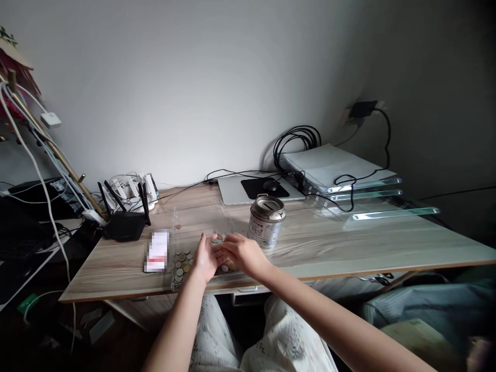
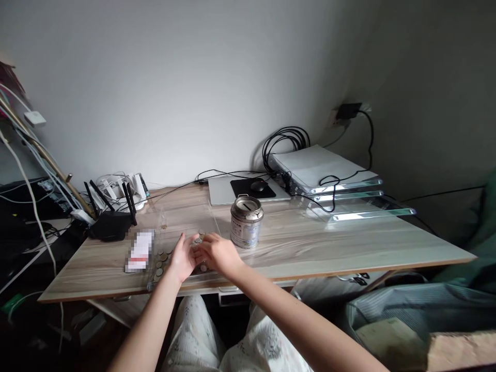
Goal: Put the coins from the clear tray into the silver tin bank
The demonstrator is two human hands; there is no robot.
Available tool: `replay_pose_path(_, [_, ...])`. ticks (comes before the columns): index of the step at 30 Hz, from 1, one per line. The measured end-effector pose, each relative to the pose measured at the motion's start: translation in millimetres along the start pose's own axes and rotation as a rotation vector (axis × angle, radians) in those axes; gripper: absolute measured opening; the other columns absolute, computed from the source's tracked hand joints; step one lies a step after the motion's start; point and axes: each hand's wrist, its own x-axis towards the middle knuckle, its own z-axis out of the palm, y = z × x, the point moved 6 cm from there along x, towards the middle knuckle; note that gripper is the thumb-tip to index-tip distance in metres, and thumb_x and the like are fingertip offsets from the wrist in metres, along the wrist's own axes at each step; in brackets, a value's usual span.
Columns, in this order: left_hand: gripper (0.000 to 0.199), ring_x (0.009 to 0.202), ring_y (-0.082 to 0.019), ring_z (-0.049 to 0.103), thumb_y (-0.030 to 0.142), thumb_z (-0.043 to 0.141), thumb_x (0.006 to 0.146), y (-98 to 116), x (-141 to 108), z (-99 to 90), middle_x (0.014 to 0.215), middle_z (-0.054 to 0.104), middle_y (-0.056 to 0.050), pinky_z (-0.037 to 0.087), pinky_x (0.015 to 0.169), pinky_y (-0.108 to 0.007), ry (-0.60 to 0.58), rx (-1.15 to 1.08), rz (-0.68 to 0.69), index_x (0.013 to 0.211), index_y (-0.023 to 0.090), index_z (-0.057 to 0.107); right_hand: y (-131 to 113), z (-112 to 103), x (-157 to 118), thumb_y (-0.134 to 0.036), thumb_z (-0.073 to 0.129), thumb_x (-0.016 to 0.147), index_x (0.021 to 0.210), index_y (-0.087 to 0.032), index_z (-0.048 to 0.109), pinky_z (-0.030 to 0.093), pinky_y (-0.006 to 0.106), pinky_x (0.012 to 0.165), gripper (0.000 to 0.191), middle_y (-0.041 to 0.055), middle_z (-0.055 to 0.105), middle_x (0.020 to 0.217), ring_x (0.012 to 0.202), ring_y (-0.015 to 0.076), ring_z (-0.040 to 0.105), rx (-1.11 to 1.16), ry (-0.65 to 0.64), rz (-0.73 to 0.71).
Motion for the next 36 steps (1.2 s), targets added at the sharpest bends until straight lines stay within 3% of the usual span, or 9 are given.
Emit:
replay_pose_path(4, [0.041, 0.077, -0.019, 0.059, 0.045, 0.037, 0.079, 1.3, 0.0, 1.2, 0.085, 0.061, -0.012, 0.041, 0.072, -0.030, -0.033, 0.023, 0.025, 0.103, 0.013, 0.046, 52.7, -79.1, 11.7, -0.033, 0.037, 0.081, 0.087, -0.023, 0.063, 0.036, 0.022, 0.056, 0.028, 0.0042, 0.060, 0.086, 0.073, 0.0135, 0.052, -0.058, 0.244, 0.305])
replay_pose_path(6, [0.037, 0.081, -0.019, 0.059, 0.040, 0.039, 0.079, 2.1, 0.7, 0.8, 0.090, 0.061, -0.013, 0.041, 0.076, -0.031, -0.034, 0.059, 0.040, 0.102, 0.012, 0.048, 85.8, -104.2, 16.0, -0.035, 0.044, 0.075, 0.077, -0.021, 0.064, 0.033, 0.024, 0.052, 0.025, 0.0063, 0.061, 0.079, 0.068, 0.0161, 0.052, -0.170, 0.193, 0.517])
replay_pose_path(11, [0.031, 0.081, -0.017, 0.059, 0.031, 0.042, 0.077, -0.5, 1.0, -1.3, 0.093, 0.060, -0.013, 0.041, 0.077, -0.031, 0.003, 0.134, 0.063, 0.100, 0.012, 0.051, 125.6, -113.6, 23.0, -0.025, 0.056, 0.059, 0.063, -0.018, 0.065, 0.031, 0.026, 0.048, 0.012, 0.0092, 0.060, 0.070, 0.062, 0.0189, 0.051, -0.237, -0.055, 0.663])
replay_pose_path(15, [0.029, 0.084, -0.018, 0.057, 0.030, 0.042, 0.076, 7.1, -3.1, -2.0, 0.096, 0.060, -0.011, 0.042, 0.074, -0.030, 0.048, 0.313, 0.163, 0.095, 0.014, 0.055, 104.9, -109.5, 24.6, -0.033, 0.052, 0.067, 0.080, -0.020, 0.063, 0.033, 0.026, 0.053, 0.022, 0.0082, 0.060, 0.082, 0.071, 0.0194, 0.052, -0.266, 0.099, 0.568])
replay_pose_path(18, [0.027, 0.091, -0.021, 0.055, 0.030, 0.043, 0.075, 34.7, 0.2, -0.7, 0.099, 0.060, -0.010, 0.042, 0.074, -0.032, 0.093, 0.723, 0.324, 0.093, 0.016, 0.058, 69.0, -79.0, 35.3, -0.031, 0.040, 0.078, 0.087, -0.020, 0.060, 0.035, 0.023, 0.057, 0.025, 0.0061, 0.060, 0.088, 0.073, 0.0149, 0.053, -0.202, 0.154, 0.304])
replay_pose_path(22, [0.032, 0.111, -0.028, 0.041, 0.026, 0.047, 0.073, 84.3, 25.8, -4.7, 0.112, 0.052, -0.019, 0.028, 0.092, -0.037, 0.316, 1.458, 0.530, 0.099, 0.010, 0.056, 34.0, 15.0, 59.1, -0.035, 0.032, 0.083, 0.099, -0.015, 0.057, 0.039, 0.024, 0.067, 0.036, 0.0105, 0.060, 0.093, 0.081, 0.0160, 0.055, -0.142, -0.287, 0.038])
replay_pose_path(28, [0.062, 0.124, -0.039, 0.010, 0.033, 0.051, 0.070, 88.7, 51.8, -41.8, 0.132, 0.019, -0.031, 0.018, 0.093, -0.050, 0.614, 1.823, 0.104, 0.120, 0.000, 0.036, 11.4, 82.4, 62.7, -0.025, 0.052, 0.072, 0.104, -0.017, 0.057, 0.036, 0.043, 0.079, 0.032, 0.0174, 0.049, 0.115, 0.101, 0.0299, 0.047, -0.217, -0.555, -0.103])
replay_pose_path(31, [0.063, 0.122, -0.042, 0.015, 0.036, 0.060, 0.062, 67.0, 29.4, -41.4, 0.125, 0.032, -0.032, 0.019, 0.092, -0.049, 0.441, 1.789, 0.146, 0.112, 0.001, 0.045, 1.1, 79.3, 40.4, -0.026, 0.046, 0.075, 0.099, -0.014, 0.059, 0.034, 0.047, 0.081, 0.029, 0.0208, 0.046, 0.117, 0.106, 0.0333, 0.042, -0.206, -0.604, -0.143])
replay_pose_path(36, [0.035, 0.101, -0.029, 0.047, 0.044, 0.049, 0.067, 49.6, -11.8, -30.9, 0.108, 0.052, -0.015, 0.035, 0.082, -0.036, 0.093, 1.816, 0.146, 0.085, 0.015, 0.059, 6.9, 62.5, 24.9, -0.034, 0.046, 0.074, 0.091, -0.014, 0.061, 0.040, 0.028, 0.072, 0.031, 0.0138, 0.057, 0.097, 0.087, 0.0213, 0.054, 0.014, -0.638, -0.044])
